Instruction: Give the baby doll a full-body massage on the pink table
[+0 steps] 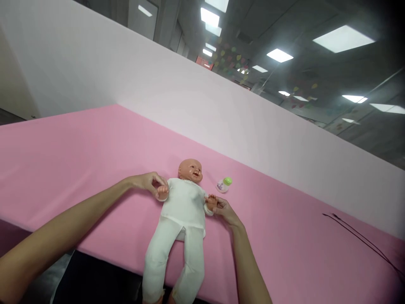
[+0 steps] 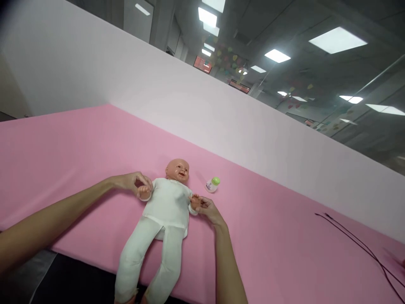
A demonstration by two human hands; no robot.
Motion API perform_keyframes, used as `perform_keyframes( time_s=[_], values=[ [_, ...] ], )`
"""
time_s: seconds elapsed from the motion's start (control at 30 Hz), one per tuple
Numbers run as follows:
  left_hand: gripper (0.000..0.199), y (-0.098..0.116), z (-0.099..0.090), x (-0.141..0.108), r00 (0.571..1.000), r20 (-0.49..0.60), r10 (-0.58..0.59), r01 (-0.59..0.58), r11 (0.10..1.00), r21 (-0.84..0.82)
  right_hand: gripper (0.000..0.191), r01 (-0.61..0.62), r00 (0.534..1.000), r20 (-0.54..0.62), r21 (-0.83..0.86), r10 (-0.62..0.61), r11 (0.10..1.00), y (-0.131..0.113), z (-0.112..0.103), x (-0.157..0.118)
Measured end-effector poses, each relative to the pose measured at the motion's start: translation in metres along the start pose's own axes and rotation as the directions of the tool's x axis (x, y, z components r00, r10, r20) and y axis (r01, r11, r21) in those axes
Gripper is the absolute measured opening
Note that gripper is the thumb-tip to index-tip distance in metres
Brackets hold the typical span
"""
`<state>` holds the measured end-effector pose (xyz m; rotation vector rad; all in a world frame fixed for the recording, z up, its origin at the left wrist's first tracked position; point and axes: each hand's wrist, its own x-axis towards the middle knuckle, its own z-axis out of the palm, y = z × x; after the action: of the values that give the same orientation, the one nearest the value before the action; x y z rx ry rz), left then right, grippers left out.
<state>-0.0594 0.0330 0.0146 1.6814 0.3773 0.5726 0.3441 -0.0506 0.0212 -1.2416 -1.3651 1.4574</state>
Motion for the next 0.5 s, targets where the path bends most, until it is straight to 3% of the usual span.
perform_keyframes(
  time_s=[0.13, 0.23, 0.3, 0.37, 0.43, 0.5],
  values=[
    [0.035, 0.014, 0.002, -0.004, 0.987, 0.154, 0.043, -0.074, 0.977, 0.202, 0.036, 0.037, 0.956, 0.286, -0.346, 0.068, 0.937, -0.013, -0.002, -0.012],
    [0.034, 0.015, 0.006, -0.003, 0.988, 0.143, 0.064, -0.095, 0.97, 0.225, 0.032, 0.046, 0.948, 0.308, -0.391, 0.083, 0.919, -0.016, -0.005, -0.018],
    [0.029, 0.011, 0.01, -0.001, 0.997, 0.036, 0.061, -0.067, 0.982, 0.175, 0.036, 0.028, 0.967, 0.245, -0.346, 0.062, 0.938, -0.012, -0.006, -0.018],
    [0.032, 0.006, 0.014, 0.003, 0.987, -0.16, 0.025, -0.01, 0.996, 0.093, 0.043, 0.017, 0.994, 0.113, -0.216, 0.007, 0.976, -0.005, -0.005, -0.014],
    [0.043, 0.001, 0.02, 0.01, 0.926, -0.377, -0.004, 0.012, 1.0, 0.018, 0.053, 0.039, 0.997, -0.067, -0.036, -0.042, 0.999, 0.003, -0.002, -0.007],
    [0.048, -0.003, 0.028, 0.016, 0.836, -0.548, -0.007, -0.008, 1.0, -0.025, 0.058, 0.064, 0.975, -0.219, 0.103, -0.04, 0.993, 0.009, 0.003, 0.002]
  ],
)
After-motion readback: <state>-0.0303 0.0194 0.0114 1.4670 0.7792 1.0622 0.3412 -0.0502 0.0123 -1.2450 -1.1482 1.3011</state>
